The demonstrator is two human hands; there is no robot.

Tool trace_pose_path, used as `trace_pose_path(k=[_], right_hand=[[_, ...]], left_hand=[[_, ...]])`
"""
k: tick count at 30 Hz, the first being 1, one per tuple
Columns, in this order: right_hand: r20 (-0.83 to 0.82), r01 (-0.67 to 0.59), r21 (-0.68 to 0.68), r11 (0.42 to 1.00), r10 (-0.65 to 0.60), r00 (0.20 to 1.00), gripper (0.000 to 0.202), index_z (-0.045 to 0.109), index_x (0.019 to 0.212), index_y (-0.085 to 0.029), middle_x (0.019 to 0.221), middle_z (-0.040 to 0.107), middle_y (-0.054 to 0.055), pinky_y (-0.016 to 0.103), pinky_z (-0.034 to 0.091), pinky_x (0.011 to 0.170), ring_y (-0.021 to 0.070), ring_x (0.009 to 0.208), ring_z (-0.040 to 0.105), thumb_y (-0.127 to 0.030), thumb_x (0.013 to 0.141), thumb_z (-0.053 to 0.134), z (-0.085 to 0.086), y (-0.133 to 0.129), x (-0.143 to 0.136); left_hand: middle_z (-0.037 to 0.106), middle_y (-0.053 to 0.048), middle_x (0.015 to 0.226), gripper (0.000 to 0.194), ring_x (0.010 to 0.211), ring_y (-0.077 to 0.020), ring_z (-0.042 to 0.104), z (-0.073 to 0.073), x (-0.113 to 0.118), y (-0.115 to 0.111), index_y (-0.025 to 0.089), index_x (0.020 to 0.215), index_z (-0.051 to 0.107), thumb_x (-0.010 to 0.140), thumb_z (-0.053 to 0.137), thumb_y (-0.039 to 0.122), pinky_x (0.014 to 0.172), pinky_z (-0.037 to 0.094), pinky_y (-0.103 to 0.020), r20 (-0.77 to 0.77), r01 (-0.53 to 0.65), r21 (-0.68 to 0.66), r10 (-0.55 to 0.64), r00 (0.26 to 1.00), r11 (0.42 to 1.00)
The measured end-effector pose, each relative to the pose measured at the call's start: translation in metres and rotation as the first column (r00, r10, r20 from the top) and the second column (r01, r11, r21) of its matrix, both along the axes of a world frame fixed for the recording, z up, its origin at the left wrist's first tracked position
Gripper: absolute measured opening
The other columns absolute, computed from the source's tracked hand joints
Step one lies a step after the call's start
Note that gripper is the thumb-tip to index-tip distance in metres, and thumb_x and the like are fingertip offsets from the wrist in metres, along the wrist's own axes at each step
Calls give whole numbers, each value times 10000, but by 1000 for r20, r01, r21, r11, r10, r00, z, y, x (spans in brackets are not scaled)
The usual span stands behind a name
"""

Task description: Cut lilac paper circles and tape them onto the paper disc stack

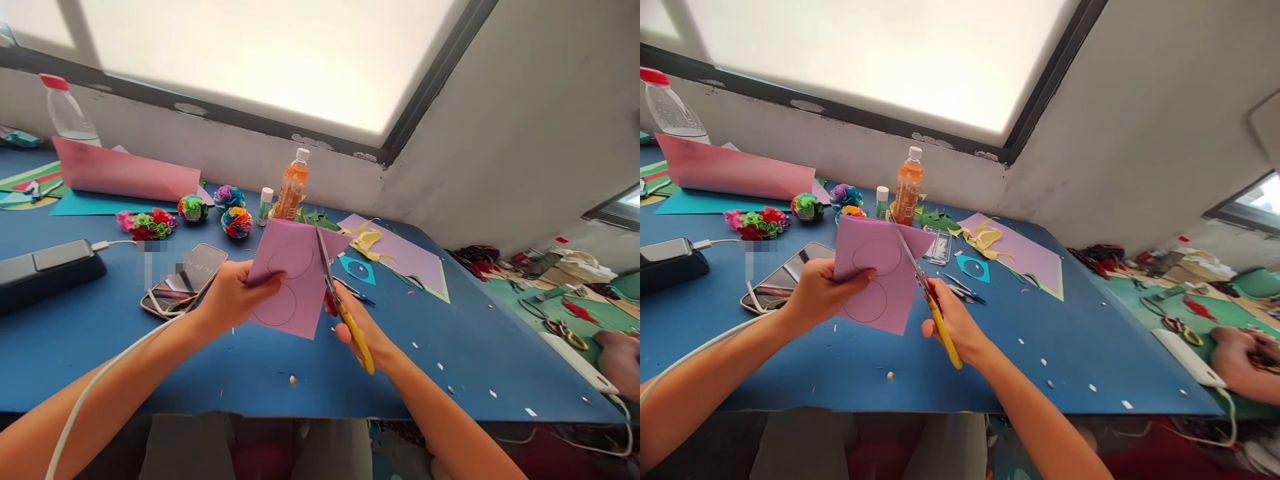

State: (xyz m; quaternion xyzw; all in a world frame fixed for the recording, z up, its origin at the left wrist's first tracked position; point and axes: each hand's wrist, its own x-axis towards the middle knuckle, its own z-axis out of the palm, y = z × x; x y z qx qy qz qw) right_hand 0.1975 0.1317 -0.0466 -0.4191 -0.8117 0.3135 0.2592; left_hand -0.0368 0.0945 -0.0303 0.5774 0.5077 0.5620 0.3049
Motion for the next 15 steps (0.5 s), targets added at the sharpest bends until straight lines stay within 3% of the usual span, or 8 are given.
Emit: trace_pose_path(k=[3, 7, 12, 15], right_hand=[[-100, 24, -121, 992, -36, 994, 330, 511, 813, -218, 615, 508, -22, 259, 418, 480, 131, 517, 461, -544, 777, 537, -1, -2, 0], [-122, 41, -158, 987, -61, 991, 322, 524, 820, -218, 616, 494, -28, 243, 366, 442, 114, 487, 414, -535, 765, 554, -4, -4, 4], [-146, 33, -139, 990, -54, 988, 595, 524, 1023, -233, 789, 528, 1, 270, 427, 551, 158, 652, 481, -614, 598, 691, -2, -5, 6], [-159, 53, -139, 989, -75, 984, 489, 528, 819, -212, 670, 477, -22, 259, 393, 536, 130, 586, 424, -651, 642, 651, 0, -6, 4]], left_hand=[[447, 28, 531, 296, 490, -72, 360, -1, 0, 0, 143, 564, 580, 685, 660, 401, 409, 299, -178, 43, 18, -72, -15, 999, 997], [538, 5, 603, 313, 527, -91, 439, -2, -2, 3, 138, 657, 653, 673, 690, 449, 433, 353, -181, 86, 57, -149, -45, 995, 987], [520, 15, 585, 313, 510, -86, 431, -2, -2, 2, 134, 620, 638, 696, 675, 436, 429, 344, -181, 48, 298, -292, -298, 953, 909], [562, 10, 645, 306, 556, -101, 484, 1, -2, 1, 139, 675, 652, 730, 645, 441, 467, 392, -185, 41, 370, -366, -383, 923, 854]])
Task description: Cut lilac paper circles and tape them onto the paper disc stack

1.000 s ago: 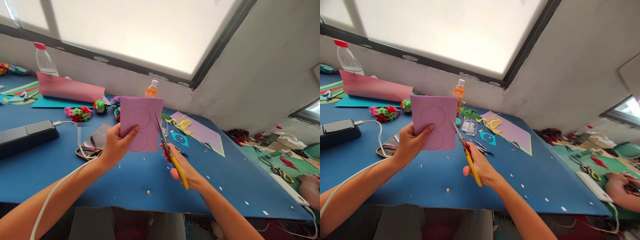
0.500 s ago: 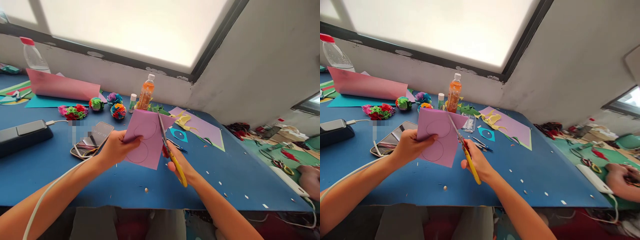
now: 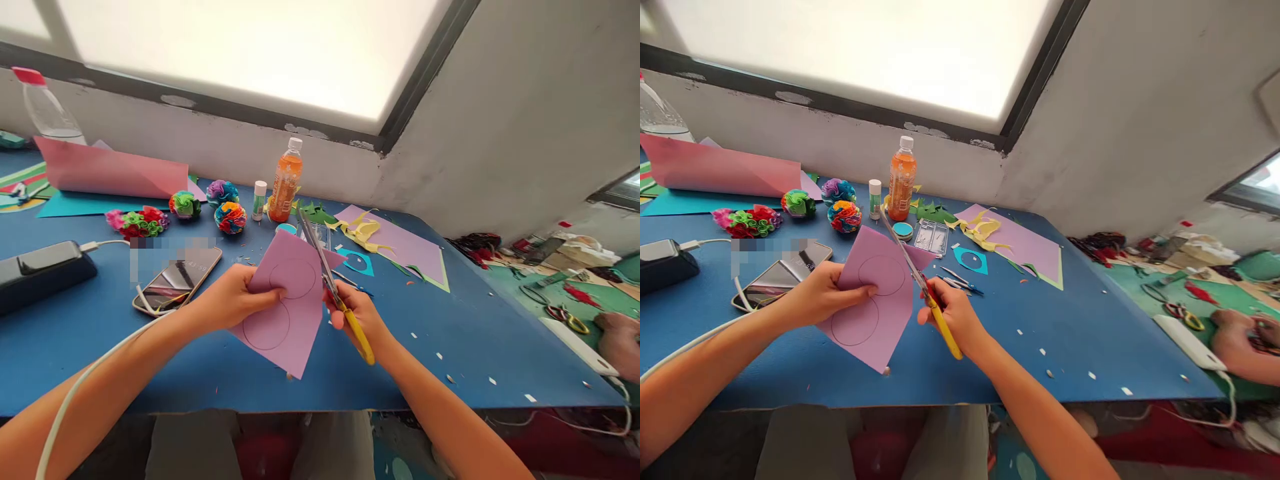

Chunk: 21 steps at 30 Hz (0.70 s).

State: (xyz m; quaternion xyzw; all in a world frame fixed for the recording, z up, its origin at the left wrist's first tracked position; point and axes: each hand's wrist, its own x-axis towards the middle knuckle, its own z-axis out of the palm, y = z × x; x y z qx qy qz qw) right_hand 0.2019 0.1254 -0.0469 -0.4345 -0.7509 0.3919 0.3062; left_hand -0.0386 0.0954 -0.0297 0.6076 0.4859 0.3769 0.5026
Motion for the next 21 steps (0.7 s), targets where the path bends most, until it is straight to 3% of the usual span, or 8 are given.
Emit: trace_pose_path(k=[2, 7, 10, 12, 15, 18, 21], right_hand=[[-19, 19, -48, 999, -20, 1000, 479, 511, 728, -205, 612, 442, -37, 246, 345, 485, 104, 523, 366, -665, 663, 630, -1, 0, 0], [-127, 32, -170, 985, -55, 990, 552, 546, 760, -206, 620, 465, -29, 239, 309, 452, 104, 519, 375, -724, 594, 639, -6, 5, 2], [-176, 14, -209, 978, -51, 983, 669, 517, 816, -207, 689, 504, -12, 239, 298, 421, 101, 510, 389, -806, 528, 597, -2, 4, -3], [-201, 4, -232, 973, -52, 978, 668, 499, 878, -213, 722, 517, -16, 233, 324, 432, 103, 533, 418, -749, 516, 667, 3, 0, -9], [-260, 28, -288, 957, -106, 960, 516, 492, 901, -215, 732, 525, -29, 239, 394, 496, 112, 589, 474, -538, 598, 757, 9, -6, -19], [-379, 127, -290, 948, -236, 895, 415, 504, 841, -203, 703, 532, -36, 252, 432, 538, 116, 612, 500, -439, 625, 767, 11, -8, -22], [-524, 287, -226, 931, -364, 770, 381, 512, 799, -201, 648, 502, -58, 227, 409, 494, 87, 550, 461, -388, 611, 786, 10, -3, -18]], left_hand=[[603, 0, 711, 303, 612, -121, 532, 2, -1, 0, 148, 743, 665, 728, 651, 450, 493, 423, -188, -14, 8, -24, -8, 1000, 1000], [653, -7, 859, 285, 742, -153, 611, 5, -5, 2, 202, 999, 650, 757, 632, 353, 564, 476, -192, 60, -49, -41, 51, 997, 998], [659, -16, 874, 313, 770, -168, 624, 5, -5, 2, 212, 1067, 647, 778, 603, 322, 587, 486, -206, 84, 23, -61, -18, 996, 998], [668, -22, 883, 303, 785, -177, 623, 5, -3, 1, 205, 1038, 670, 768, 623, 334, 607, 488, -215, 62, 146, -82, -142, 988, 986], [675, -27, 895, 283, 788, -184, 622, 4, 0, -1, 196, 986, 691, 762, 634, 360, 605, 476, -222, 41, 289, -119, -286, 957, 950], [681, -37, 890, 315, 779, -189, 633, 2, 1, 0, 194, 987, 688, 761, 636, 407, 601, 481, -236, 75, 226, -141, -217, 973, 964], [704, -55, 909, 336, 837, -215, 657, 0, 2, -1, 201, 979, 694, 707, 704, 399, 690, 522, -283, 199, 200, -162, -166, 966, 966]])
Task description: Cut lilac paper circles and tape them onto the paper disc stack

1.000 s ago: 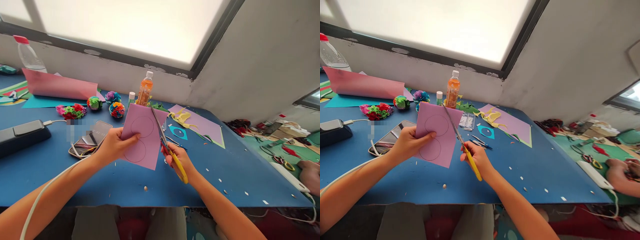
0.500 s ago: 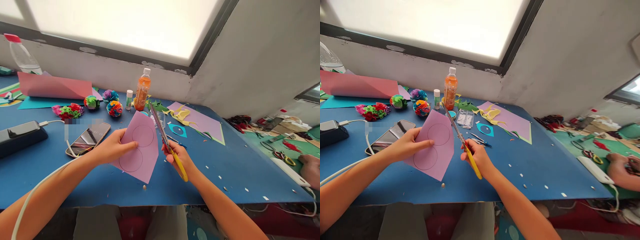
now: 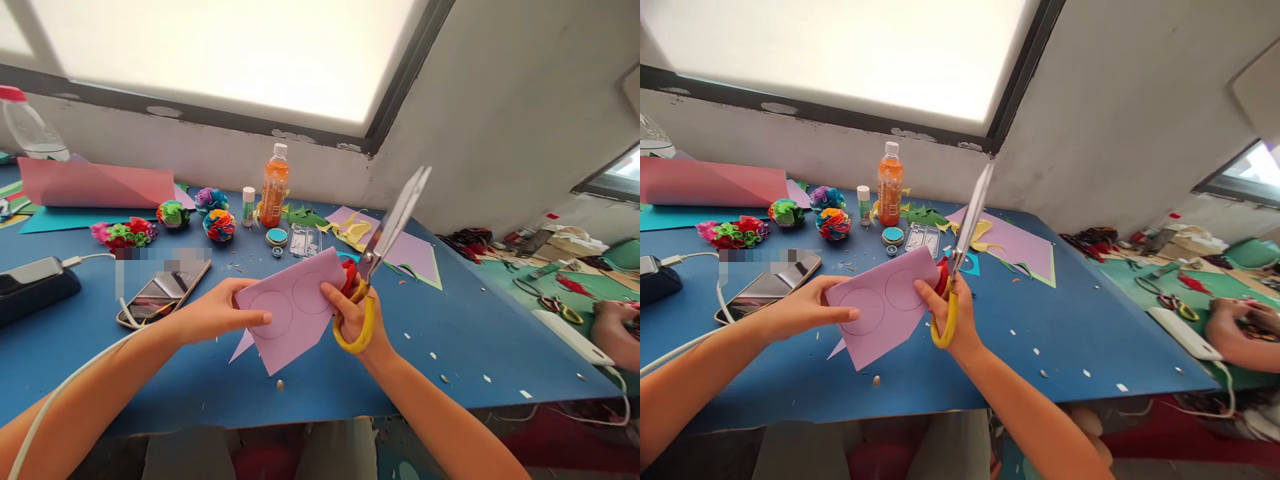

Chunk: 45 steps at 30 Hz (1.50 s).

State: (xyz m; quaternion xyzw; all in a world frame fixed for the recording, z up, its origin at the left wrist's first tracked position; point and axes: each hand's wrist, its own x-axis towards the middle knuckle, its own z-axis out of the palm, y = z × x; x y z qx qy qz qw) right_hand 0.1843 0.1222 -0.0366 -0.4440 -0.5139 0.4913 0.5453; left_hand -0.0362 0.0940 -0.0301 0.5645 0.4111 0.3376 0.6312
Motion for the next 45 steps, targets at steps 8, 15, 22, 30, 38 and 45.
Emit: trace_pose_path(k=[8, 15, 22, 30, 38, 45], right_hand=[[-145, 31, 12, 999, -29, 989, 333, 527, 815, -224, 705, 542, -55, 225, 447, 509, 96, 594, 511, -364, 640, 774, -2, 0, 2], [11, -328, -70, 942, 329, 944, 655, 554, 838, -207, 692, 498, -40, 227, 323, 435, 58, 478, 373, -749, 493, 681, -3, 7, 21], [145, -285, -343, 895, 350, 925, 679, 622, 899, -229, 814, 508, 9, 246, 384, 531, 118, 638, 440, -774, 495, 658, -6, 4, 23], [141, -322, -172, 931, 346, 927, 839, 622, 928, -248, 844, 494, 10, 269, 353, 531, 134, 644, 398, -757, 271, 734, -2, -4, 18], [201, -308, -226, 924, 354, 914, 753, 612, 933, -234, 846, 515, 9, 239, 350, 512, 131, 657, 425, -729, 381, 737, -6, -5, 15], [343, -298, -123, 947, 322, 882, 564, 546, 694, -207, 637, 456, -17, 250, 318, 484, 124, 561, 383, -748, 565, 638, -17, 5, 23]], left_hand=[[721, -84, 945, 361, 857, -221, 657, -11, 29, -15, 190, 968, 700, 702, 719, 434, 701, 534, -286, 185, -222, -105, 238, 953, 969], [708, -44, 854, 360, 771, -179, 625, -13, 15, -5, 173, 923, 702, 674, 745, 429, 634, 525, -237, 275, -633, 53, 598, 753, 772], [691, -18, 844, 341, 818, -198, 612, -5, 9, -4, 191, 900, 697, 670, 741, 439, 650, 534, -259, 362, -776, 152, 696, 620, 613], [686, 1, 843, 305, 858, -208, 609, -7, 9, -6, 216, 904, 684, 690, 726, 430, 671, 525, -261, 318, -763, 196, 696, 644, 616], [705, -27, 880, 298, 825, -222, 615, -1, 11, -10, 215, 942, 678, 728, 689, 422, 677, 530, -280, 183, -678, 314, 658, 730, 665], [707, -17, 899, 266, 847, -225, 622, 6, 12, -14, 222, 950, 668, 740, 682, 385, 704, 523, -268, 178, -653, 366, 639, 748, 663]])
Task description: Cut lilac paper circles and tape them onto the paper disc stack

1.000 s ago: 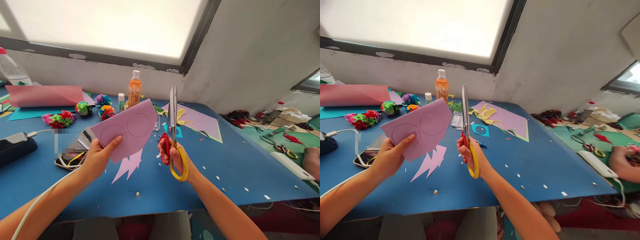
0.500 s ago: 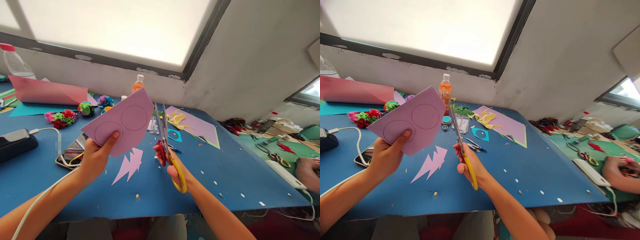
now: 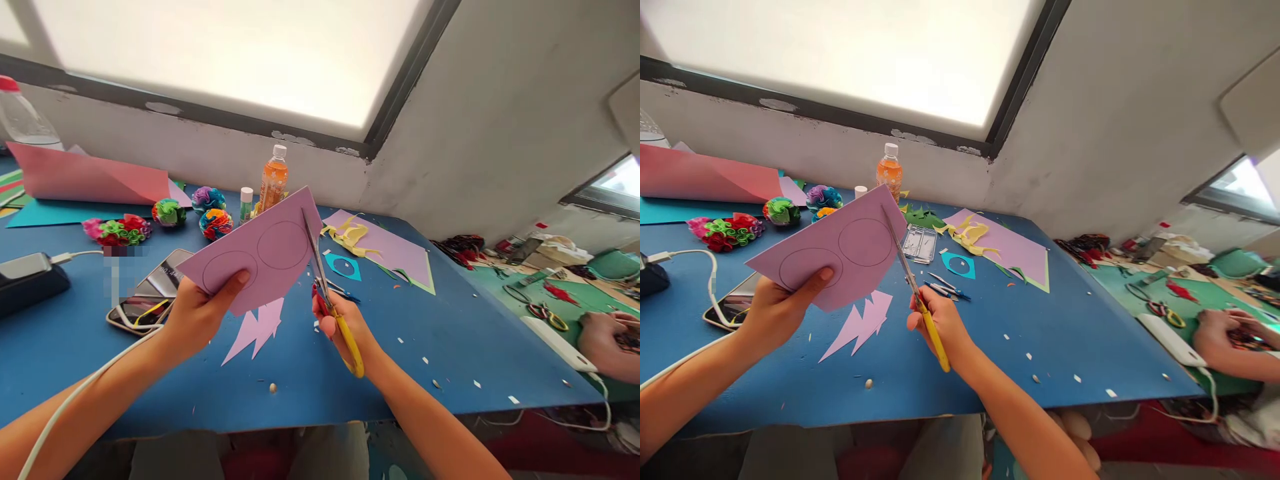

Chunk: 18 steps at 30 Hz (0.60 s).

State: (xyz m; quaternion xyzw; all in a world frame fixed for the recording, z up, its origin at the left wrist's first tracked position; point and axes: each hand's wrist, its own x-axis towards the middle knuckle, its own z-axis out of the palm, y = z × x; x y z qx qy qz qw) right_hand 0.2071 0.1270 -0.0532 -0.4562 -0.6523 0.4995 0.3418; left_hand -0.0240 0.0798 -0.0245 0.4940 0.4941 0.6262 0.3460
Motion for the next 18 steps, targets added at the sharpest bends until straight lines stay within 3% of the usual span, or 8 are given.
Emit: trace_pose_path(k=[3, 6, 9, 12, 18], right_hand=[[-6, 5, 10, 1000, -5, 1000, 591, 573, 772, -216, 700, 498, -3, 254, 351, 501, 139, 599, 429, -741, 519, 672, 0, -2, -1], [-41, 44, 49, 998, -42, 998, 644, 596, 921, -244, 861, 551, 24, 262, 413, 537, 161, 687, 483, -743, 519, 667, 2, -3, -2], [-45, 60, 63, 996, -58, 997, 552, 584, 747, -223, 678, 495, -5, 246, 364, 460, 127, 561, 410, -752, 591, 610, 2, 0, 0], [-36, 41, 55, 998, -39, 999, 570, 522, 602, -208, 556, 407, -33, 232, 279, 397, 100, 487, 331, -752, 511, 668, 4, 4, 4], [-108, 42, 21, 999, -39, 993, 702, 584, 792, -223, 674, 469, -13, 251, 309, 461, 120, 552, 403, -835, 447, 610, 7, 1, -5]], left_hand=[[710, -14, 859, 251, 823, -232, 623, 4, -1, -2, 223, 910, 686, 710, 708, 374, 684, 518, -269, 6, 7, -15, -7, 1000, 1000], [709, -16, 783, 195, 774, -239, 624, 8, -1, -4, 227, 822, 714, 692, 720, 371, 653, 513, -277, -25, 93, -92, -96, 995, 991], [717, -13, 787, 184, 786, -242, 628, 9, 0, -5, 240, 830, 727, 698, 713, 368, 653, 514, -276, -25, 143, -123, -147, 989, 982], [724, -23, 813, 224, 819, -259, 635, 8, 1, -3, 229, 851, 725, 682, 722, 376, 660, 523, -286, 18, 153, -125, -152, 988, 980], [714, -23, 814, 300, 810, -231, 635, -3, -2, 5, 205, 859, 702, 654, 733, 421, 665, 531, -275, 199, 180, -164, -147, 969, 970]])
